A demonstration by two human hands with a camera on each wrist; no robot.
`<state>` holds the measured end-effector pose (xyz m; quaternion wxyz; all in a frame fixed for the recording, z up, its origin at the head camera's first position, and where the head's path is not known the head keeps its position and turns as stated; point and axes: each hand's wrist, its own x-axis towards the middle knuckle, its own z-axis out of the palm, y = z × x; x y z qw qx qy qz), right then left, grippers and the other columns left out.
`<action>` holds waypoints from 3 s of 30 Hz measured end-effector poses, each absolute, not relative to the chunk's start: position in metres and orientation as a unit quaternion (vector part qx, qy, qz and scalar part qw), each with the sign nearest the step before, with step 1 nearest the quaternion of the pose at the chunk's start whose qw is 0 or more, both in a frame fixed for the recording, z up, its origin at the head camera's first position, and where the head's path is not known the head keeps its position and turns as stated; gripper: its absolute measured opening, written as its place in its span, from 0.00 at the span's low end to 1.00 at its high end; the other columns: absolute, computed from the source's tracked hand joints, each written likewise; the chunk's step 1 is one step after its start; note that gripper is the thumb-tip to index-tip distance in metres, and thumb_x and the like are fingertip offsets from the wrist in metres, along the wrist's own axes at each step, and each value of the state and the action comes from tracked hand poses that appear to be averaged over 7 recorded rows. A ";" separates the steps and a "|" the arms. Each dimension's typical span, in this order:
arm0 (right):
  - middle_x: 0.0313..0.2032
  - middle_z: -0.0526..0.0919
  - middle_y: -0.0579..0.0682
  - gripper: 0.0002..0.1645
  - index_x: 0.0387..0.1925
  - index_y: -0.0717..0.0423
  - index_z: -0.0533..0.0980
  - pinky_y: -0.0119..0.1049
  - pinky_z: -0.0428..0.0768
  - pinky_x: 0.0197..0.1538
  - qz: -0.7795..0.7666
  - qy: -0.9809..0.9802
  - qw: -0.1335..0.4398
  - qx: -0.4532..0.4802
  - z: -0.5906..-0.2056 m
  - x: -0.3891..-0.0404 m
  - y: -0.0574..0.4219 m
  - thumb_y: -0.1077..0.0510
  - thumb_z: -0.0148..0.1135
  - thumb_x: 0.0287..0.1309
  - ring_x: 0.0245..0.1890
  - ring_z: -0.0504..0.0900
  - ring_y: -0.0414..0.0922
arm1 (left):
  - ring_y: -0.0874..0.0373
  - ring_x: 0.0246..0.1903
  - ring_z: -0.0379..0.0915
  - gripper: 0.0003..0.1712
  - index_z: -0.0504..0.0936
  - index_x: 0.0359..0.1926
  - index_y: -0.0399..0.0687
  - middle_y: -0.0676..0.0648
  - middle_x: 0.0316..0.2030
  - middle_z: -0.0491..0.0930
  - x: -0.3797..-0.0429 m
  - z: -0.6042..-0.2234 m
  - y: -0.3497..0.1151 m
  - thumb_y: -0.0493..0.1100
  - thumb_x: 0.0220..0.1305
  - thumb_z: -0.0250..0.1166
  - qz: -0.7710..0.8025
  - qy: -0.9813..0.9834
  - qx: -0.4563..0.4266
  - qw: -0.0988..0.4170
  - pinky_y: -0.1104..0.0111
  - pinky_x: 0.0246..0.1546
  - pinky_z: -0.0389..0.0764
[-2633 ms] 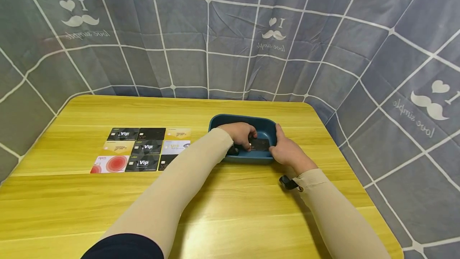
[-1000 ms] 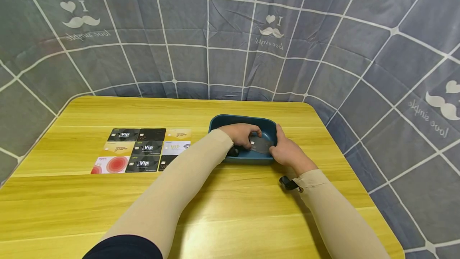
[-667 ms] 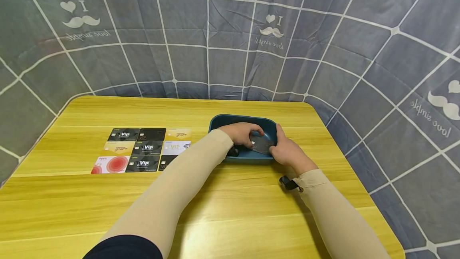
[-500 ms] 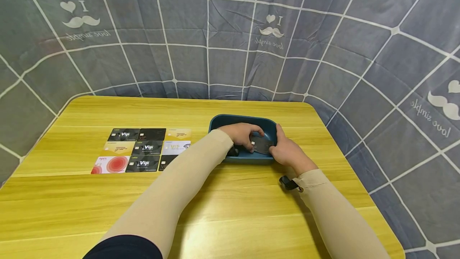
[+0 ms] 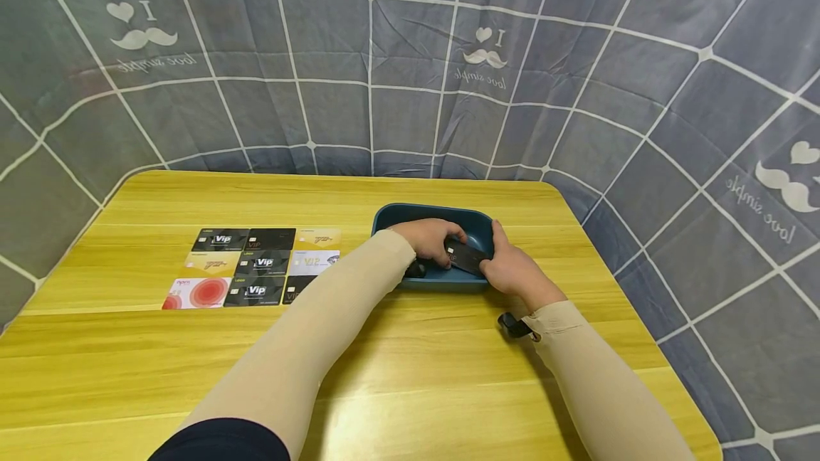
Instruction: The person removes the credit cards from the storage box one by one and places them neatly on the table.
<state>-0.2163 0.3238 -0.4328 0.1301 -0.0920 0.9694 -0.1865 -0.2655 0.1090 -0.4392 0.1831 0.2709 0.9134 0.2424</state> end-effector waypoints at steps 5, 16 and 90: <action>0.75 0.67 0.70 0.56 0.85 0.53 0.27 0.46 0.75 0.43 -0.187 0.969 0.131 -0.089 -0.430 -0.214 0.324 0.52 0.49 0.72 0.42 0.81 0.56 | 0.55 0.53 0.77 0.35 0.76 0.72 0.54 0.48 0.65 0.79 -0.267 -0.437 0.110 0.44 0.65 0.75 0.248 0.913 0.280 0.164 0.62 0.60 0.79; 0.72 0.72 0.70 0.56 0.85 0.53 0.26 0.46 0.75 0.43 -0.183 0.970 0.138 -0.086 -0.426 -0.209 0.322 0.52 0.49 0.72 0.40 0.82 0.55 | 0.55 0.58 0.75 0.34 0.73 0.74 0.51 0.48 0.70 0.75 -0.259 -0.417 0.101 0.45 0.69 0.70 0.252 0.911 0.296 0.140 0.60 0.64 0.76; 0.70 0.72 0.75 0.54 0.84 0.54 0.23 0.46 0.74 0.41 -0.174 0.970 0.137 -0.100 -0.424 -0.215 0.325 0.52 0.47 0.75 0.33 0.80 0.54 | 0.32 0.49 0.71 0.33 0.58 0.75 0.28 0.17 0.67 0.59 -0.108 -0.411 -0.343 0.34 0.76 0.58 0.225 0.971 0.033 0.072 0.55 0.42 0.76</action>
